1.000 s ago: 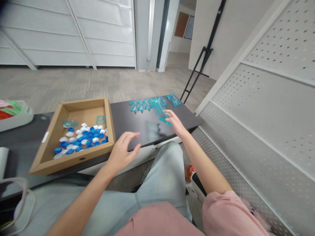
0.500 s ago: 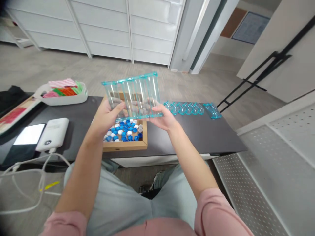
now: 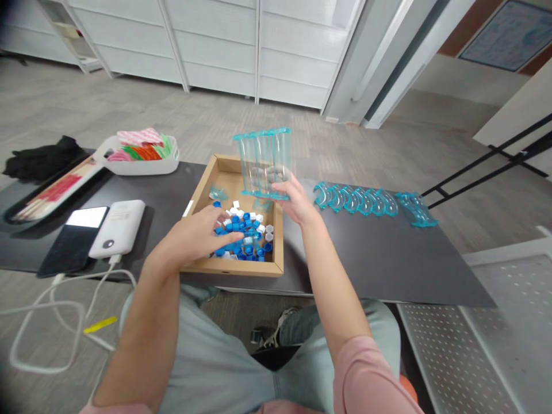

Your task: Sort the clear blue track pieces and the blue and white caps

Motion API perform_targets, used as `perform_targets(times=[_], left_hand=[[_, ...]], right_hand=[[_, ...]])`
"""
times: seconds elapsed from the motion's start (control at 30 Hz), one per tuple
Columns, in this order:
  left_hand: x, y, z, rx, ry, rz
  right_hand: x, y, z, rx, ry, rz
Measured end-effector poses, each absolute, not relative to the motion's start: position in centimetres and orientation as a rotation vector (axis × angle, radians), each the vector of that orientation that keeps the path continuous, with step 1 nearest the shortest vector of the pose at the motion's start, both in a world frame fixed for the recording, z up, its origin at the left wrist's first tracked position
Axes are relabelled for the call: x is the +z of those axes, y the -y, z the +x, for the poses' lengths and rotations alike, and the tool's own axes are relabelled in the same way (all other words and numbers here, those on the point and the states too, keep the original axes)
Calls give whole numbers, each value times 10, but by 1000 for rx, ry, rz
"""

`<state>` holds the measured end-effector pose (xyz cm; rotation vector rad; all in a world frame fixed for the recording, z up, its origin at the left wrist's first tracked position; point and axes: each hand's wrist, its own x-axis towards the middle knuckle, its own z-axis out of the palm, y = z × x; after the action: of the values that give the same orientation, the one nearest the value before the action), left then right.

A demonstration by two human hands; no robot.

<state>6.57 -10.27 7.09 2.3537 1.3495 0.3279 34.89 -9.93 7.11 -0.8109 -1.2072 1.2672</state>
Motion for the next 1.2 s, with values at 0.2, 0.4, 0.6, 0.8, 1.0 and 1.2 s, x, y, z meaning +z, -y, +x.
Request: perform_targets(times=[0.2,0.4,0.6,0.8,1.0,1.2], left_hand=[[62,89,94,933,-1151,1794],[65,73,102,996,-1159,1753],[88,32,103,431,-1806,2160],[82,12,124,254,-1834,2289],[81,31,126,709,-1575,2177],[77,45,138,959,-1029,1862]], right_hand=[[49,101,342,1423,1186,-680],[42,99,348,1464,1157,-612],[39,89,361,1204,986,-726],[25,76,358,1172,981,-880],[20,73,352,1194,1121,-788],[17,75,341,1170,1338,-746]])
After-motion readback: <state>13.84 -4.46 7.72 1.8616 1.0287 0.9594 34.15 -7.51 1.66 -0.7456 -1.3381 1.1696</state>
